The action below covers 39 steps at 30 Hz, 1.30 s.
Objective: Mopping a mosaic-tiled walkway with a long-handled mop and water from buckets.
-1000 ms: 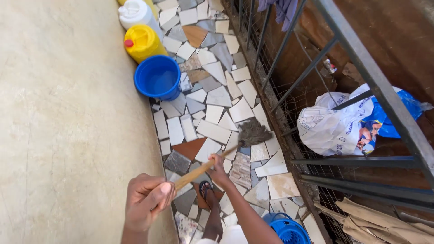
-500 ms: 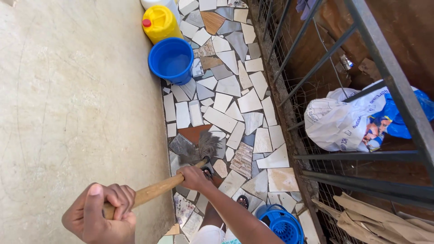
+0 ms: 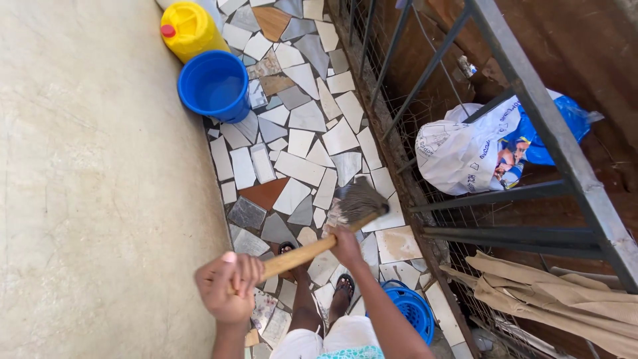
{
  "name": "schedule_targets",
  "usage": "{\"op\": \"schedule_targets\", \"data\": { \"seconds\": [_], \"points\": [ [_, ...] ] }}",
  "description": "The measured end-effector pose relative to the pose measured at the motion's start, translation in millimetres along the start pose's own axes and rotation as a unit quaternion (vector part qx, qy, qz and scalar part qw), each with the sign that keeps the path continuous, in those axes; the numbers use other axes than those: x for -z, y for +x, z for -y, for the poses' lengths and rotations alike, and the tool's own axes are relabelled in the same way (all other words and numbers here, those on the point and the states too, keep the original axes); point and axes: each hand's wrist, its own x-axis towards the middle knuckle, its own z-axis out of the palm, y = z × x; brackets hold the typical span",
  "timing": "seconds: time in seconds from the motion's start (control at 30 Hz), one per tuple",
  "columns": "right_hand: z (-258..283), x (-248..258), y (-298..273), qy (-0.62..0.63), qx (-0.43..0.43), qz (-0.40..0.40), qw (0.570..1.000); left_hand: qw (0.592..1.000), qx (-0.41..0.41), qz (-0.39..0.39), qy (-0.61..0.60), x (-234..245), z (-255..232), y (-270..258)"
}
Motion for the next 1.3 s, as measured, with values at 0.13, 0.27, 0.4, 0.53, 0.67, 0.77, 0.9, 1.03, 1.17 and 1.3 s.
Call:
{"op": "schedule_targets", "data": {
  "seconds": [0.13, 0.27, 0.4, 0.53, 0.67, 0.77, 0.9, 1.03, 1.17, 1.3],
  "points": [
    [-9, 29, -21, 0.029, -0.049, 0.043, 0.997, 0.990, 0.121, 0.069, -0.034, -18, -14, 11],
    [8, -3, -25, 0.055, -0.077, 0.199, 0.975, 0.953, 0.181, 0.240, -0.041, -2, -33, 30],
    [53, -72, -18, 0.147, 0.044, 0.095, 0.984, 0.893, 0.152, 0.407, 0.122, 2, -86, 32],
    [123, -90, 1, 0.182, 0.071, 0.120, 0.973, 0.882, 0.136, 0.405, 0.200, -20, -136, 15],
    [149, -119, -6, 0.226, 0.101, 0.216, 0.944, 0.862, 0.140, 0.376, 0.311, -23, -137, -23],
    [152, -145, -23, 0.221, 0.126, 0.290, 0.923, 0.925, 0.095, 0.120, 0.348, -26, -139, -50],
    [172, -129, -37, 0.119, 0.193, 0.321, 0.920, 0.956, -0.036, -0.134, 0.259, -3, -154, -73],
    [167, -93, -41, 0.033, 0.211, 0.336, 0.917, 0.914, 0.012, -0.274, 0.299, -19, -175, -65],
    [135, -38, -29, -0.050, 0.137, 0.329, 0.933, 0.948, -0.094, -0.241, 0.184, -6, -133, -46],
    [32, -6, -26, -0.053, 0.056, 0.186, 0.979, 0.990, 0.009, -0.129, 0.064, -12, -56, -39]
  ]
}}
